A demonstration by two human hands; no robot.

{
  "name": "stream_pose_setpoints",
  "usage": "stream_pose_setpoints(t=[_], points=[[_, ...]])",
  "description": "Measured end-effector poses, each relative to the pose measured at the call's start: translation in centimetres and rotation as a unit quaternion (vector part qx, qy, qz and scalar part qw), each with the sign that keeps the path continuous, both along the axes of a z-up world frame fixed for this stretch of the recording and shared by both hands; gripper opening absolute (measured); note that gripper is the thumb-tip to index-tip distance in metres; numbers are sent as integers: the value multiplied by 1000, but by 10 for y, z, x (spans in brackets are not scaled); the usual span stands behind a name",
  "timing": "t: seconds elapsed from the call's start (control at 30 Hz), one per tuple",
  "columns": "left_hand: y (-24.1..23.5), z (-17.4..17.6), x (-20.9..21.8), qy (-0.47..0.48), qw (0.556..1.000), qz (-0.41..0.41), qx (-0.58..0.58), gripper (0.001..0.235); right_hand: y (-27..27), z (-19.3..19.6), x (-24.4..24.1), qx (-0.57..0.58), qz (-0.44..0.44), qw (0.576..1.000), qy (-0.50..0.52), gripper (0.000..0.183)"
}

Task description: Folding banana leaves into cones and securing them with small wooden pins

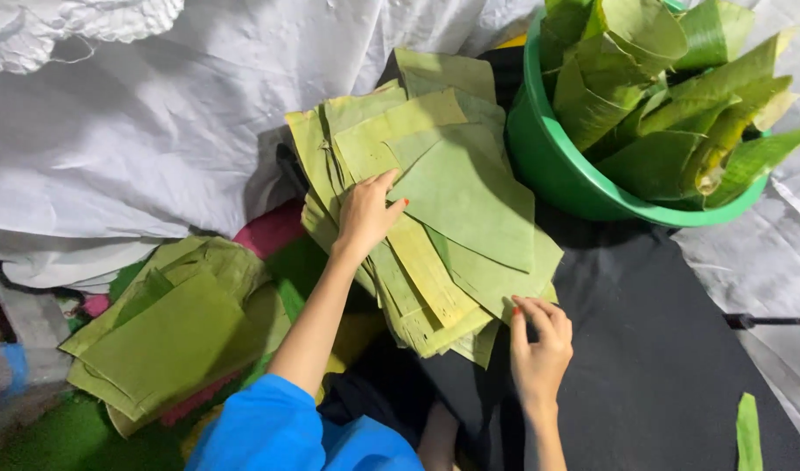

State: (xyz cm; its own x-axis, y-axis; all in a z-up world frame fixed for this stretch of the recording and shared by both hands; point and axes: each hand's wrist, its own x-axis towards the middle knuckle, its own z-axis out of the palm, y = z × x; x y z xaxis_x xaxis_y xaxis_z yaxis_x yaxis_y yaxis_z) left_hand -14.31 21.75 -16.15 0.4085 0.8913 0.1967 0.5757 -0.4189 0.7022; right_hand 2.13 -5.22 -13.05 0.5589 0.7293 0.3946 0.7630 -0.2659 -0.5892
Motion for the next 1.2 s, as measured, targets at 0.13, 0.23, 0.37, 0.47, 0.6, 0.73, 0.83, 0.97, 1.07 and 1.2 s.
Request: stream_pose_setpoints(t=[0.13,0.23,0.37,0.47,0.6,0.73,0.83,0.97,1.07,1.2], points=[[-6,-1,-4,7,1000,-9,-13,35,2,-5,21,-5,-32,999,28,21],[-9,15,-18,0,993,-18,-115,36,11,-4,27,-52,-88,976,191,50],[-19,40,-42,-132,981,19,-141,37,6,-31,36,2,-65,937,342,75],[-5,10,-41,-259,943,8,-208,39,-4,-67,58,60,-49,894,441,84],[-1,-5,-30,-327,896,-38,-297,40,-6,-33,45,106,-32,844,526,56],[-15,-1,-13,-275,899,-74,-332,47,-12,-38,41,111,-17,834,541,48],[-24,5,-8,-146,955,-68,-248,44,-19,-55,45,101,-18,816,569,41],[-33,11,-9,15,984,-161,-75,38,-27,-78,61,53,-32,809,585,35],[-42,21,-7,72,978,-194,-21,36,-20,-64,59,25,-33,802,596,59],[-49,29,-8,120,968,-217,37,34,-18,-78,72,32,-41,786,615,79]])
